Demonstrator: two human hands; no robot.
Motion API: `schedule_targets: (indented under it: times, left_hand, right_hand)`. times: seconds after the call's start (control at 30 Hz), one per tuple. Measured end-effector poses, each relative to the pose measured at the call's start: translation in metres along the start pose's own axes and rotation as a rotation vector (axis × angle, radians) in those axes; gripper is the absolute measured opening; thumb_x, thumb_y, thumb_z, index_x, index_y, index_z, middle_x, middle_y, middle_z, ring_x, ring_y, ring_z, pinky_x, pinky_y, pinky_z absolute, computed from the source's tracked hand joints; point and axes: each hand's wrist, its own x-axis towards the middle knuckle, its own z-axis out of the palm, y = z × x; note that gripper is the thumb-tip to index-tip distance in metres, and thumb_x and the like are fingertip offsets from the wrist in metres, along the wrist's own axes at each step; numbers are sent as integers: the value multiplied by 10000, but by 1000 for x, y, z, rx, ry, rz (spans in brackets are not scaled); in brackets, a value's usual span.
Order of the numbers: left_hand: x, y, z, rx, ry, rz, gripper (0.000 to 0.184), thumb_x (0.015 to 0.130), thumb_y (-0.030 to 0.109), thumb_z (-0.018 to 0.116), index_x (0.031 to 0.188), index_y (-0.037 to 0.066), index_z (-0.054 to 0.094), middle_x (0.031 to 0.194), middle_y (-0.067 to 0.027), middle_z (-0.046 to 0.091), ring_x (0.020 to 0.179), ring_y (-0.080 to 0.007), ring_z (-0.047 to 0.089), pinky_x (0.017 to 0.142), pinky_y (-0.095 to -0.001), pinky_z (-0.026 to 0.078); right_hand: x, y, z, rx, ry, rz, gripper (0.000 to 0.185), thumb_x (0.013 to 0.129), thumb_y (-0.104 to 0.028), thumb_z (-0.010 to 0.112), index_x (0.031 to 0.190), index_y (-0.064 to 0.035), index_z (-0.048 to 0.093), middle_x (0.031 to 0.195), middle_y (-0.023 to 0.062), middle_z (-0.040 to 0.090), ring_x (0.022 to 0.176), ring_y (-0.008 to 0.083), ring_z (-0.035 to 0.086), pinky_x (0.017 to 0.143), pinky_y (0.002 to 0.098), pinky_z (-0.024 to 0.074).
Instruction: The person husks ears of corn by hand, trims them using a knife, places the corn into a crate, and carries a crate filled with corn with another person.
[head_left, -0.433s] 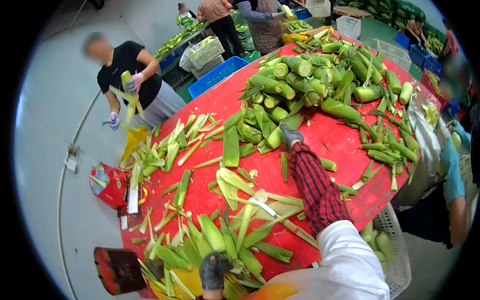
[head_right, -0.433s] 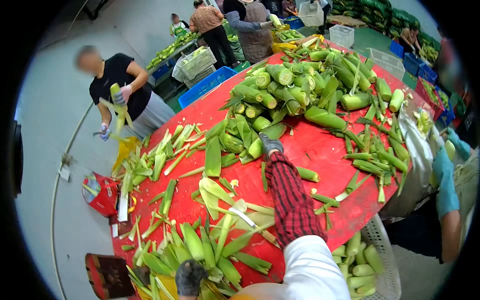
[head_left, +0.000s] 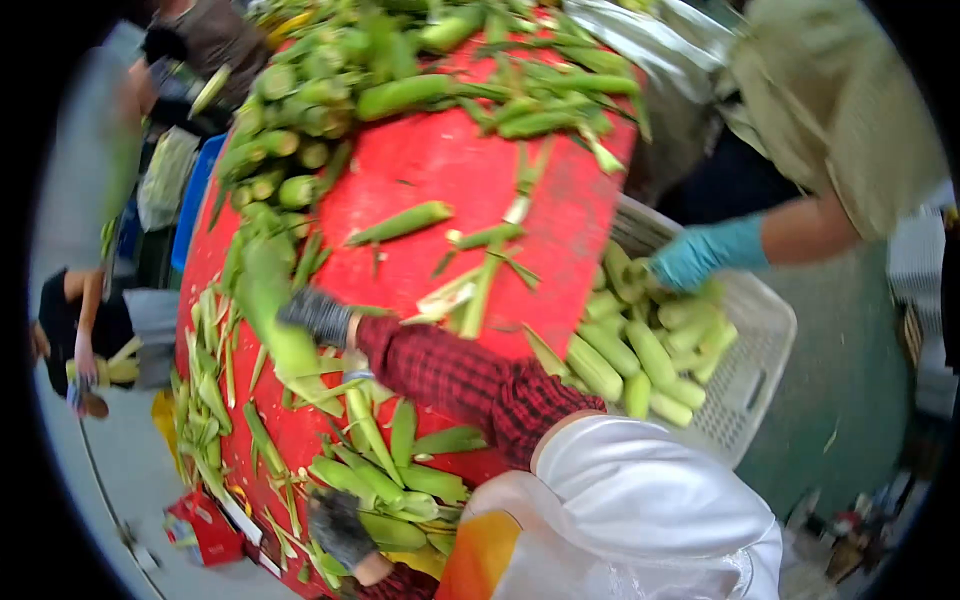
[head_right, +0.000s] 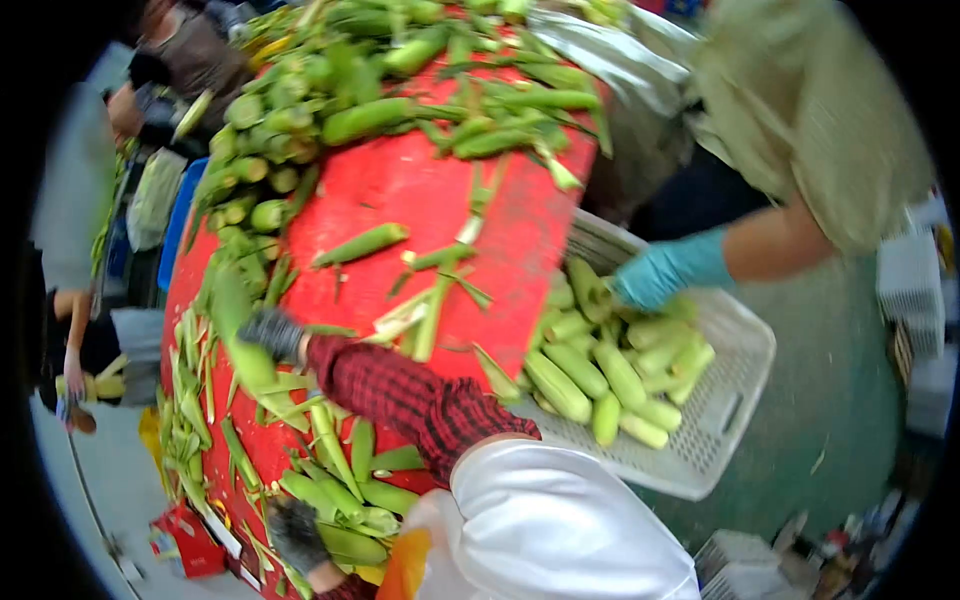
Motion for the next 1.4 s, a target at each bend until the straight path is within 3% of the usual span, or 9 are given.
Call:
schedule_targets:
  times: [0.07,0.13,0.23,0.33,0.47,0.8,0.87,1.0,1.4]
  left_hand:
    - [28,11,28,204,7,90,465,771,297,559,1131,35,425,938,-120,547,792,-213,545,636,-319,451]
    - [31,26,51,407,-38,220,532,800,336,501,1189,-3,373,1137,-172,437,953,-233,478,714,-318,416]
    - [-5,39,80,558,-166,347,482,804,293,512,1156,-20,408,1112,-170,455,965,-216,469,724,-302,415]
    - [-3,20,55,566,-333,335,391,802,205,513,1108,-28,445,1029,-126,506,879,-180,501,681,-274,424]
    - [-27,15,39,509,-426,268,299,773,77,473,1049,-37,466,875,-64,550,683,-121,508,592,-226,418]
    - [-39,0,26,171,-321,347,287,709,17,462,986,-25,527,928,-108,562,797,-211,559,687,-300,474]
    - [-4,-26,-27,325,-233,306,210,693,26,455,884,5,539,840,-79,563,716,-173,547,607,-286,468]
    - [-55,-5,30,104,-227,190,372,627,26,485,999,24,508,780,10,514,639,-100,486,573,-200,405]
    - [-55,9,37,523,-198,370,390,655,136,611,995,-14,492,862,-100,576,767,-166,548,691,-276,450]
  right_hand:
    - [-50,4,54,-30,174,-438,429,655,-402,622,892,-51,551,774,139,570,694,182,553,609,341,436]
    - [-113,-12,82,-235,94,-339,620,592,-354,706,1051,-33,441,914,104,539,843,203,537,729,330,433]
    - [-194,-80,102,-770,70,-283,553,562,-340,684,960,-38,446,849,167,524,794,329,539,688,372,442]
    - [-224,-63,110,-1038,131,-132,669,525,-406,697,1016,-27,445,879,156,531,809,297,542,709,375,431]
    - [-252,-43,128,-1174,276,-374,560,537,-300,661,953,-1,437,877,158,516,812,305,526,707,383,425]
    - [-252,-28,124,-771,99,-522,830,483,-451,729,1117,-18,415,1029,164,494,974,314,469,861,380,363]
    - [-250,-38,131,-806,-126,-416,691,534,-394,695,1079,-35,465,958,159,535,911,308,509,798,384,400]
    - [-255,-46,101,18,-327,61,471,702,-228,590,1099,-1,478,1004,65,547,875,133,519,762,265,421]
    - [-250,-74,127,-606,-194,-116,583,658,-190,689,1139,11,429,1008,100,542,890,155,518,792,286,423]
